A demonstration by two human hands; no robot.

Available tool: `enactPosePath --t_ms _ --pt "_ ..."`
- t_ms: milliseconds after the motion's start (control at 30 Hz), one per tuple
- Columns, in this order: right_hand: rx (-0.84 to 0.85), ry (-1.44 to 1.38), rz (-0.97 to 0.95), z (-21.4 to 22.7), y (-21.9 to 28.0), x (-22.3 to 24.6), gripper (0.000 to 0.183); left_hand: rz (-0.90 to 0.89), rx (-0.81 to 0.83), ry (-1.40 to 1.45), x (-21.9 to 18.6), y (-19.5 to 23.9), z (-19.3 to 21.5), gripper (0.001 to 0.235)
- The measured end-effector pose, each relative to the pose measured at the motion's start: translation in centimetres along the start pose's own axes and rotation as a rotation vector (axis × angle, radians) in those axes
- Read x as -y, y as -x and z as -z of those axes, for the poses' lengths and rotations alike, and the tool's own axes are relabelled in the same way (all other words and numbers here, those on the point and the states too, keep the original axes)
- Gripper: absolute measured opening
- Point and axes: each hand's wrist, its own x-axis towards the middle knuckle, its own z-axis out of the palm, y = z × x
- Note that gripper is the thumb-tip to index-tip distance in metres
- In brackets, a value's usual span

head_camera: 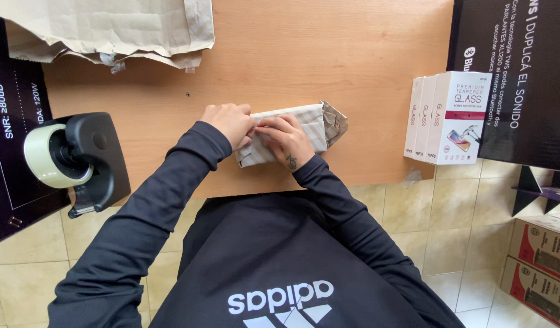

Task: The person unwraps several small rectangular packages by removing paper and tape, then places the revealed product boxes on a table.

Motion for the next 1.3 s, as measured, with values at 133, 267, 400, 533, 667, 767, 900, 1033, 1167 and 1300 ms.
enactPosePath --t_ms 133,267,400,533,667,767,900,1033,1167,1300 --pt "-0.005 0.008 0.009 -0.5 0.1 -0.2 0.026 0.062 -0.003 0.055 -0.8 0.3 1.1 0.023" --pt "-0.003 -0.01 0.018 -0.7 0.3 -0.4 0.024 0.064 -0.034 0.038 -0.9 -0.1 -1.0 0.02" --pt "-0.012 -0.011 -0.008 -0.8 0.5 -0.7 0.023 -0.125 -0.243 -0.132 -0.3 0.8 -3.1 0.028" --pt "-0.008 -0.015 -0.024 -0.7 0.5 -0.6 0.024 -0.23 -0.417 -0.155 -0.3 3.0 -2.8 0.027" --pt "-0.009 -0.027 -0.03 -0.4 0.4 -0.2 0.024 -0.286 -0.632 -0.163 -0.7 4.7 -1.7 0.019" --pt "-0.025 -0.027 -0.02 -0.2 0.1 0.1 0.022 -0.291 -0.652 -0.097 -0.1 4.9 -2.4 0.019" --pt "-0.039 0.054 0.002 -0.2 0.0 1.1 0.019 -0.295 -0.563 0.028 0.8 5.4 -2.2 0.014" --pt "-0.048 0.046 0.042 0.3 0.0 1.6 0.011 -0.229 -0.352 0.32 1.5 6.6 -0.1 0.031" --pt "-0.044 0.023 0.006 0.0 0.3 1.3 0.009 -0.245 -0.452 0.361 1.3 7.8 0.9 0.012" --pt "-0.044 0.065 -0.017 0.5 -0.1 3.0 0.011 -0.061 -0.651 0.462 1.6 9.2 -2.7 0.008"
